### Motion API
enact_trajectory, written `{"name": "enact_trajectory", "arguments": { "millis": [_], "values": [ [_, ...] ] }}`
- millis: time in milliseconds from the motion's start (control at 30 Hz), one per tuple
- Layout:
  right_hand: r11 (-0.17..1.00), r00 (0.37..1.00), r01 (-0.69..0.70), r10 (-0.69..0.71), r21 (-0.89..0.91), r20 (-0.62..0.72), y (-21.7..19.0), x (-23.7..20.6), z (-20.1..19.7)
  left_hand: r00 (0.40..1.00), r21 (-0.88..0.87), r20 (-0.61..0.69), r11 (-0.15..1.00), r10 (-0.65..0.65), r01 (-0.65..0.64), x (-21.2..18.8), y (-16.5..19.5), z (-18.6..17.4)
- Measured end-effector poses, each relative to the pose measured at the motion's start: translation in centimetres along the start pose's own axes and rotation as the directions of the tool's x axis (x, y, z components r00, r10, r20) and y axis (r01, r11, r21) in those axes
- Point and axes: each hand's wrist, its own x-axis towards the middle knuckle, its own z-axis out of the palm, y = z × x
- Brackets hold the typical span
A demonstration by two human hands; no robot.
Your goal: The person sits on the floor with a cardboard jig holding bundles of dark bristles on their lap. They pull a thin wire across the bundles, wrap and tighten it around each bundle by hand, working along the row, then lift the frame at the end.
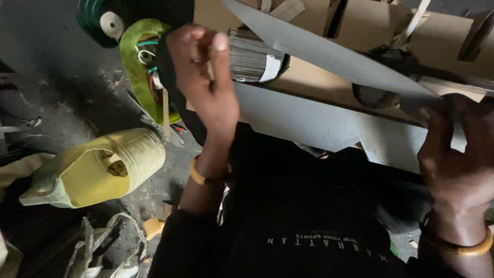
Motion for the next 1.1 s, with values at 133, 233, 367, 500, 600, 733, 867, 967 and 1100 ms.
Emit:
{"name": "enact_trajectory", "arguments": {
  "millis": [133,233,367,500,600,733,867,967,1100],
  "values": [
    [0.999,0.999,0.045,-0.045,-0.011,0.001,0.7,0.4,0.1,0.997,0.097,-0.027,0.992,-0.078,0.08,-0.7,-0.9,0.8],
    [0.998,0.998,0.064,-0.064,-0.012,-0.005,0.7,0.9,0.2,0.996,0.029,-0.054,0.997,-0.076,0.078,-0.8,-0.4,1.4],
    [0.997,0.997,0.08,-0.08,-0.01,-0.003,0.6,1.4,0.4,0.992,0.139,-0.097,0.986,-0.08,0.093,-1.0,0.2,1.7],
    [0.996,0.996,0.089,-0.089,-0.016,-0.008,0.6,1.6,0.6,0.993,0.132,-0.104,0.989,-0.056,0.07,-1.0,0.1,1.6],
    [0.995,0.994,0.104,-0.104,-0.008,-0.015,0.6,1.9,0.6,0.996,0.154,-0.092,0.988,-0.013,0.027,-1.0,0.0,1.4],
    [0.991,0.991,0.13,-0.13,-0.018,-0.026,0.6,2.3,0.8,0.996,0.199,-0.089,0.98,0.005,0.013,-1.1,0.2,1.4],
    [0.988,0.987,0.154,-0.155,-0.031,-0.031,0.8,2.7,0.8,0.996,0.215,-0.085,0.977,0.017,0.002,-1.1,0.4,1.5],
    [0.985,0.985,0.168,-0.169,-0.04,-0.032,0.9,2.8,0.9,0.996,0.187,-0.088,0.982,0.017,0.0,-1.2,0.3,1.5],
    [0.981,0.981,0.188,-0.19,-0.051,-0.038,1.0,3.1,1.1,0.997,0.173,-0.084,0.985,0.001,0.013,-1.3,0.1,1.4]
  ]
}}
